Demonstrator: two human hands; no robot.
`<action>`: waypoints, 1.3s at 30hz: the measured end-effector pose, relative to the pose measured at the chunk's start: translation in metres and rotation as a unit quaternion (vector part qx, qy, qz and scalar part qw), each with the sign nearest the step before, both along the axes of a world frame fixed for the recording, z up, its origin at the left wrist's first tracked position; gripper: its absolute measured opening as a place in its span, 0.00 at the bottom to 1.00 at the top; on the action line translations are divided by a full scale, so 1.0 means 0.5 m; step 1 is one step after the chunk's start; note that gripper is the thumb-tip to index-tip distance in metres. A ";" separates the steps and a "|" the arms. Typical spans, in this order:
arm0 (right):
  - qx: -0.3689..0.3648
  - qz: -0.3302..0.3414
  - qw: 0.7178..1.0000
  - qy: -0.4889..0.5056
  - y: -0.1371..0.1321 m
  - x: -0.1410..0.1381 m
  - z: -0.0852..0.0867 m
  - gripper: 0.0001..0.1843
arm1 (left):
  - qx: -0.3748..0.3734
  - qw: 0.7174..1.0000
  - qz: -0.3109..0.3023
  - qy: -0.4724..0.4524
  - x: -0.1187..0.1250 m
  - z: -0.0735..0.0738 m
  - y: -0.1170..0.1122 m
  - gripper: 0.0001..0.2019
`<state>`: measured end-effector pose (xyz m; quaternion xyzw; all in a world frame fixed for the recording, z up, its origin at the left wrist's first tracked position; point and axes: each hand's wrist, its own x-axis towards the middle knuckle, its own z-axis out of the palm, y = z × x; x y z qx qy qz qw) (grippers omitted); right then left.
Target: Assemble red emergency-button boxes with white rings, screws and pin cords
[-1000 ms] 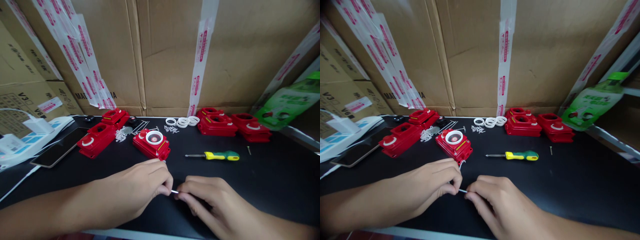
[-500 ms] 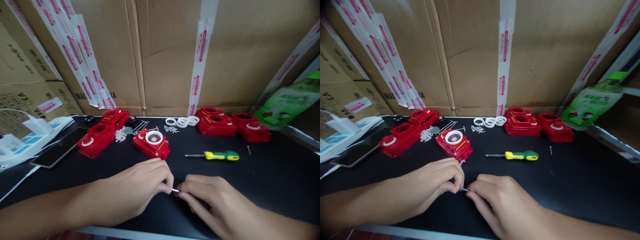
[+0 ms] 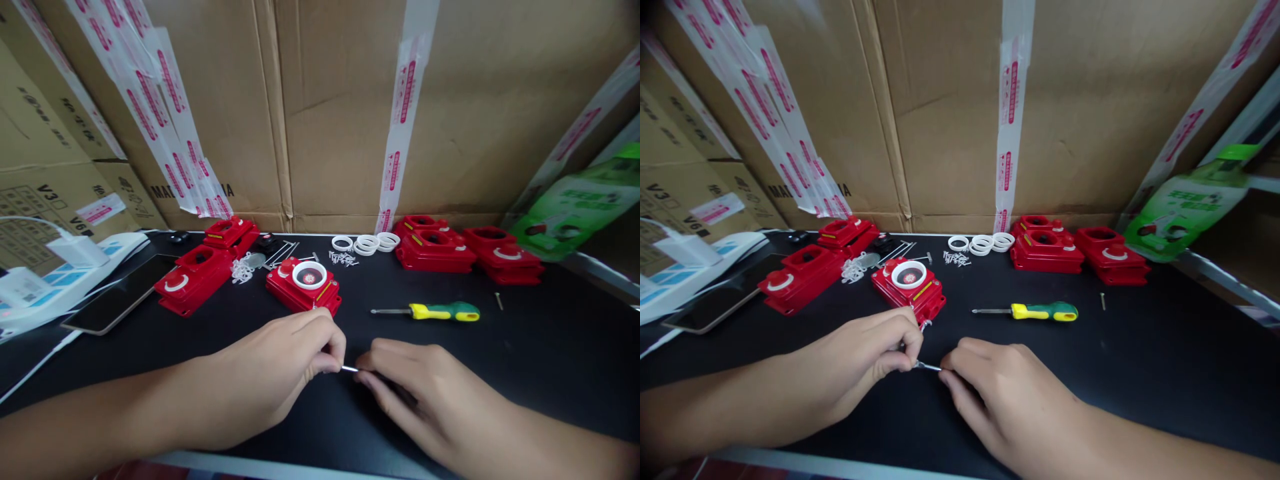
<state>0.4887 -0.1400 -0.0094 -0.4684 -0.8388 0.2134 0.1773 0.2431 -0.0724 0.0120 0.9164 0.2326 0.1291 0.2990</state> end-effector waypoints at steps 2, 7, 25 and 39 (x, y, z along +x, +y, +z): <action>0.009 0.006 1.000 -0.013 0.000 0.001 -0.003 0.16 | -0.017 1.000 0.002 -0.006 0.001 0.002 -0.002 0.07; 0.059 0.011 0.997 -0.058 0.003 0.012 -0.019 0.18 | -0.036 0.999 0.000 -0.016 0.002 0.015 -0.002 0.06; 0.131 -0.049 0.955 -0.262 0.026 0.032 -0.016 0.11 | -0.107 0.994 0.011 0.030 0.004 0.030 0.001 0.08; 0.185 -0.042 0.956 -0.224 0.043 0.042 -0.027 0.13 | -0.068 0.997 0.048 -0.006 0.009 0.008 -0.004 0.04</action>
